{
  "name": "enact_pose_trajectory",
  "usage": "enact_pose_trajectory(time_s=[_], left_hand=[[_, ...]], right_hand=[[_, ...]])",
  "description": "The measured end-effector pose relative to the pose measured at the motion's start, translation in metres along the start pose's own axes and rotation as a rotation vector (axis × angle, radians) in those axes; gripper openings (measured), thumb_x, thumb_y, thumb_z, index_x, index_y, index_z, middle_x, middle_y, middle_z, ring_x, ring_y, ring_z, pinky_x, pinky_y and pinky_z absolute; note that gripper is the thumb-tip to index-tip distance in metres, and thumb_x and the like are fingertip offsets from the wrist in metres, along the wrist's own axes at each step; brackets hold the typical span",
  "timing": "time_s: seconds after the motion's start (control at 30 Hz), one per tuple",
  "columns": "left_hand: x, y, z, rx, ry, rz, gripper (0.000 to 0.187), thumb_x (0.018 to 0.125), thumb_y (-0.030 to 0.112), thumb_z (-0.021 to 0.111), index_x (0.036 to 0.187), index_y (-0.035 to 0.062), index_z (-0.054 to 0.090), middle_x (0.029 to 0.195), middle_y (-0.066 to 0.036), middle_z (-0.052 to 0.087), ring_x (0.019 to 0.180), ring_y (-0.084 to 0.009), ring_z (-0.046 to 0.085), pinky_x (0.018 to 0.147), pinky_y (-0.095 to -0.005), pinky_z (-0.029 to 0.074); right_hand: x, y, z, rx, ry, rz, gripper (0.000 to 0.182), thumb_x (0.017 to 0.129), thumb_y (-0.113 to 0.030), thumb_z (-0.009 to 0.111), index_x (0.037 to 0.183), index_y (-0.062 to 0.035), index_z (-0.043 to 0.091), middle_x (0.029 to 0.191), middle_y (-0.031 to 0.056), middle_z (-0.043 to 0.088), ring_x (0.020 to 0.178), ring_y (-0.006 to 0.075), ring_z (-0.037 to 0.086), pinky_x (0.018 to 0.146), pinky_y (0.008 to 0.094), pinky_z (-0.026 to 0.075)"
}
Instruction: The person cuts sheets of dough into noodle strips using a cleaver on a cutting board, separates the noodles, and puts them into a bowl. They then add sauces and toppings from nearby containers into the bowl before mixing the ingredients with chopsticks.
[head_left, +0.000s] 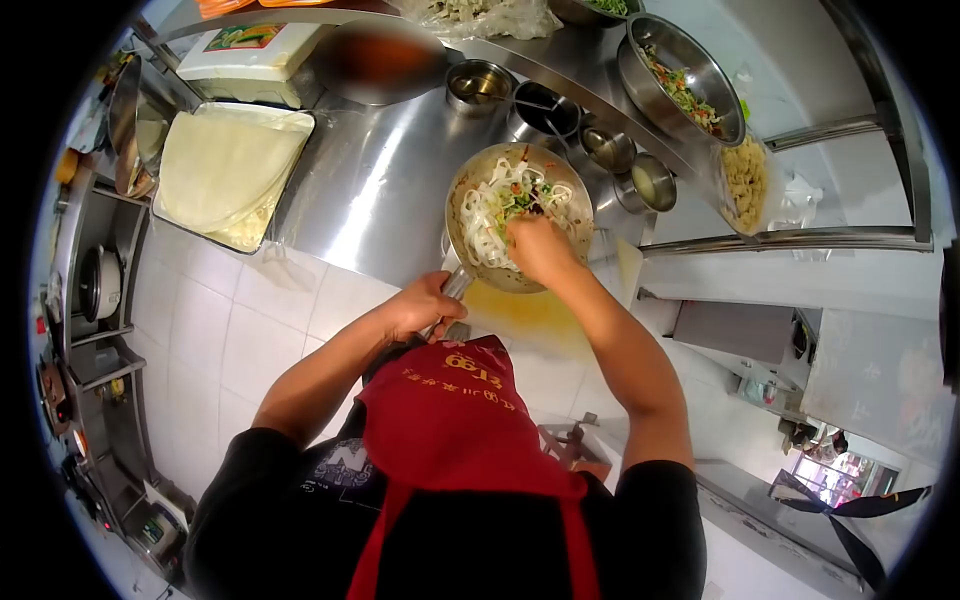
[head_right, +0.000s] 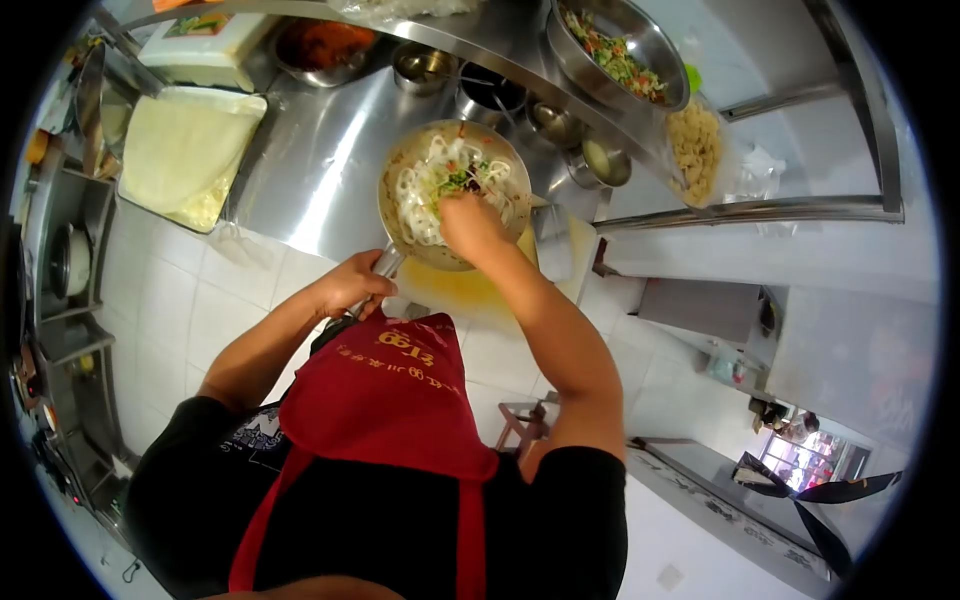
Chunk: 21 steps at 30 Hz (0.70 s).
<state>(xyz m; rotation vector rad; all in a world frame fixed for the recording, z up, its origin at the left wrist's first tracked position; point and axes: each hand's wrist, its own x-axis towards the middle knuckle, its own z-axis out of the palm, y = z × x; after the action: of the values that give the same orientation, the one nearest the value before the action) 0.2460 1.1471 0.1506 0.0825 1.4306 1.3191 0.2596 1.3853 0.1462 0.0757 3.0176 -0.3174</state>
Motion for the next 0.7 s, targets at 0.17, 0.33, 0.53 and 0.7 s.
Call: enact_pose_trajectory(time_s=[0.17,0.33,0.53,0.7], left_hand=[[0.005,-0.002,0.001,0.004,0.004,0.002,0.027,0.081,0.006,0.066,0.100,-0.0060,0.051,0.065,-0.010,0.055,0.047,-0.0180,0.054,0.038,-0.0320,0.044],[0.007,0.000,0.004,0.015,0.013,0.019,0.028,0.082,0.006,0.065,0.101,-0.0070,0.050,0.065,-0.010,0.055,0.047,-0.0185,0.053,0.039,-0.0323,0.045],[0.007,-0.002,0.004,0.007,-0.002,0.055,0.034,0.082,0.006,0.065,0.108,-0.0085,0.050,0.066,-0.011,0.055,0.044,-0.0185,0.052,0.039,-0.0318,0.044],[0.001,0.006,0.012,0.001,0.030,-0.008,0.036,0.081,0.006,0.066,0.109,-0.0093,0.050,0.065,-0.011,0.055,0.043,-0.0180,0.052,0.039,-0.0314,0.045]], right_hand=[[-0.017,0.014,-0.060,0.324,0.196,-0.066,0.016,0.078,-0.005,0.071,0.093,-0.0037,0.068,0.097,0.0200,0.068,0.080,0.0327,0.068,0.068,0.0400,0.055],[0.001,0.022,-0.055,0.337,0.421,-0.157,0.022,0.080,-0.001,0.067,0.102,-0.0033,0.068,0.100,0.0177,0.069,0.078,0.0323,0.069,0.068,0.0367,0.056],[-0.013,0.020,-0.145,0.193,0.500,-0.154,0.024,0.084,-0.005,0.061,0.106,-0.0091,0.071,0.099,0.0160,0.071,0.082,0.0304,0.070,0.072,0.0413,0.055],[0.053,0.105,-0.256,0.148,0.722,-0.065,0.025,0.085,-0.017,0.069,0.108,-0.0080,0.070,0.074,0.0121,0.069,0.062,0.0249,0.066,0.059,0.0341,0.052]])
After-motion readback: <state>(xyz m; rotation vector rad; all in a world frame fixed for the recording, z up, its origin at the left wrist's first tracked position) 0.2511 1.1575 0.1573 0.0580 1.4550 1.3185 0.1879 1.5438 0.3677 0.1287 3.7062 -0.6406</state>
